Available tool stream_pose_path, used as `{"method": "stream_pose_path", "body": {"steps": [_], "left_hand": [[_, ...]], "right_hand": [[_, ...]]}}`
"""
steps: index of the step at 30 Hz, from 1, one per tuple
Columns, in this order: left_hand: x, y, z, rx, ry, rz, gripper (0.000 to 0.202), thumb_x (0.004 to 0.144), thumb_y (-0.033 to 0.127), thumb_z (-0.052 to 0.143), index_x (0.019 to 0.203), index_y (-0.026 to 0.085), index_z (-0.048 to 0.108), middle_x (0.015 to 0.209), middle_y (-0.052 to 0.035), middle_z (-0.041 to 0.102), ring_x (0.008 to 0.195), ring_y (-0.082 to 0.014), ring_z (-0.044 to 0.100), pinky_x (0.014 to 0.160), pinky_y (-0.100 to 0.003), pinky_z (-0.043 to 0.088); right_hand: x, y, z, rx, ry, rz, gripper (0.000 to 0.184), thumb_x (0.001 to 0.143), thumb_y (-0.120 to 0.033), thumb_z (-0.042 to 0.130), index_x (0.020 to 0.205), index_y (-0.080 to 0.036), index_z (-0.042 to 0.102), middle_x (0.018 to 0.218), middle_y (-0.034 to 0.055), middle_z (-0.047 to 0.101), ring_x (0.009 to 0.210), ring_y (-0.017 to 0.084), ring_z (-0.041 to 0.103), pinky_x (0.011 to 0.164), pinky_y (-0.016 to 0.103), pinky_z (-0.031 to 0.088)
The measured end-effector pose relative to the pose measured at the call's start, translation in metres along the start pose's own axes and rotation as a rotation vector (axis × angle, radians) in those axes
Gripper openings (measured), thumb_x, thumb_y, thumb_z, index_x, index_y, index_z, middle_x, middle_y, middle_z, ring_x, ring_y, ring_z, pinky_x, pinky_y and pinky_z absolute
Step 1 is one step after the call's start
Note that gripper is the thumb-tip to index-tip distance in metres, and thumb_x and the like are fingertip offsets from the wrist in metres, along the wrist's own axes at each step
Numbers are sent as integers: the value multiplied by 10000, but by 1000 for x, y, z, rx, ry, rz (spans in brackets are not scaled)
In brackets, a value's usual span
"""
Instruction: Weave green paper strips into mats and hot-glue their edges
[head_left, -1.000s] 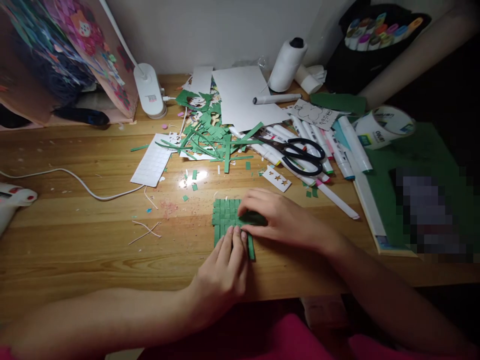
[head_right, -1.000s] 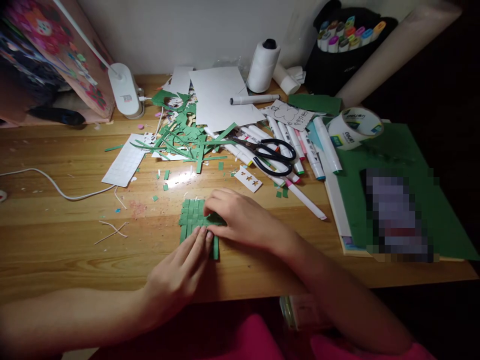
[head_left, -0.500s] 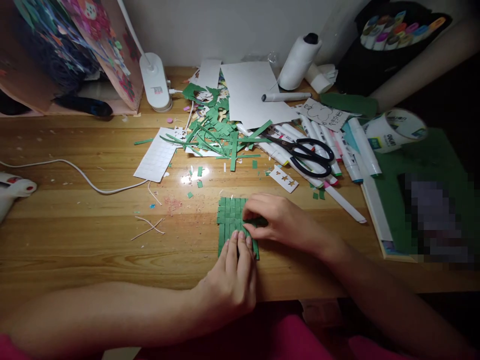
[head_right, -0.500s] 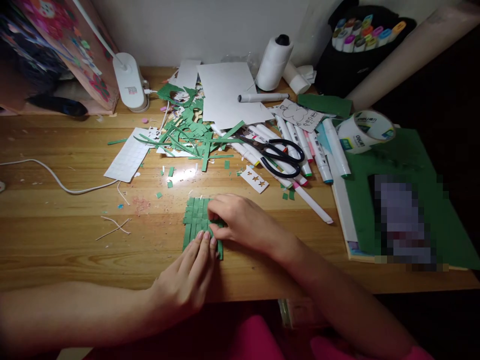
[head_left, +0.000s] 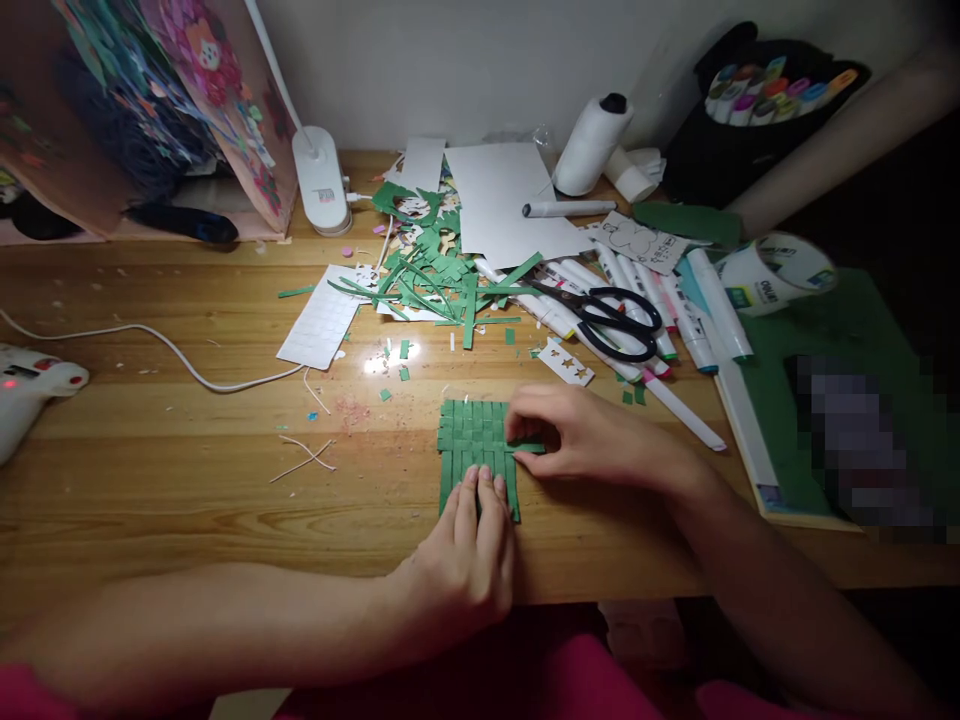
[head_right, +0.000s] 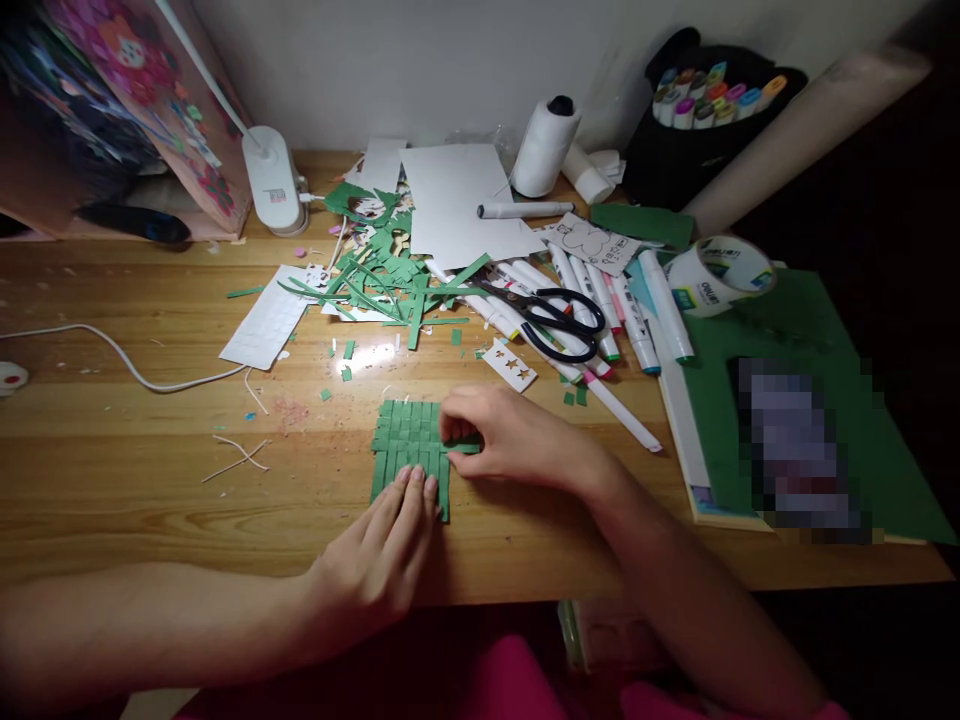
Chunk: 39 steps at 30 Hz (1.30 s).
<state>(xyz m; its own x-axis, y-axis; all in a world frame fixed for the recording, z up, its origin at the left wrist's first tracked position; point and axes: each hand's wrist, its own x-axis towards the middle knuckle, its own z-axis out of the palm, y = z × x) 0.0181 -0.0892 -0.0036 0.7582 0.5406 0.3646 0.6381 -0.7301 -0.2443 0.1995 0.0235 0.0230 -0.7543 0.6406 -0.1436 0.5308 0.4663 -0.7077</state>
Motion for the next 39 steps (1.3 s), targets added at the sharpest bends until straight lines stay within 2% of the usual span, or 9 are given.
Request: {"method": "stream_pose_path", "body": {"steps": [9,12,15,19,25,29,33,36,39], "left_hand": [[-2,-1,1,8,48,-6,311,802,67,416,1020,-38,612,952,-193,699,880,-263,683,753,-334,557],[3,-9,3,-100,74,-60,248,830,69,399,940,39,618,864,-138,697,776,-201,675,652,-286,529],[12,-29,6,-276,87,-140,209,867,115,406,748,152,573,673,-28,619,551,-134,573,462,-242,412],[26,-73,14,-280,174,-224,227,898,163,429,699,168,538,719,-16,601,569,-118,525,499,-243,369],[39,-123,35,-275,-68,-563,209,883,370,523,869,165,565,874,-44,587,732,-161,565,582,-263,405],[50,-131,47,-264,-116,-469,238,838,376,590,926,157,560,912,-67,574,819,-200,562,664,-296,443],[59,-135,57,-236,-115,-378,106,861,251,544,824,155,570,807,-56,571,780,-198,557,683,-304,444],[59,-141,59,-238,-75,-385,158,878,166,479,739,162,555,744,-38,557,714,-170,546,654,-280,436],[55,-146,51,-242,8,-453,152,894,174,461,773,164,552,768,-32,565,710,-152,541,653,-262,437]], "right_hand": [[-1,-3,1,5,11,5,118,701,-67,579,721,-177,542,717,-19,543,650,114,472,583,227,363],[-1,-3,-3,80,-42,5,92,707,-110,619,763,-172,580,754,-9,565,676,120,491,595,226,382],[2,-2,-4,212,-24,46,34,802,-198,579,799,-169,596,740,-7,570,649,116,495,581,222,388],[9,-1,2,321,175,134,183,891,-291,478,780,-177,569,688,-20,533,620,116,472,548,223,364],[14,1,11,262,419,164,206,898,-299,461,748,-185,545,655,-28,515,607,123,479,564,240,368],[15,4,12,216,433,164,201,890,-279,458,735,-188,548,649,-18,551,612,135,511,568,250,384],[16,6,11,195,469,175,186,871,-265,473,719,-187,549,621,-15,566,582,132,509,550,251,384],[16,5,10,192,483,161,180,862,-256,482,705,-188,539,603,-19,555,549,123,479,520,246,375],[14,4,9,165,494,110,170,872,-252,473,724,-194,532,630,-15,544,573,129,503,540,251,412]]}}
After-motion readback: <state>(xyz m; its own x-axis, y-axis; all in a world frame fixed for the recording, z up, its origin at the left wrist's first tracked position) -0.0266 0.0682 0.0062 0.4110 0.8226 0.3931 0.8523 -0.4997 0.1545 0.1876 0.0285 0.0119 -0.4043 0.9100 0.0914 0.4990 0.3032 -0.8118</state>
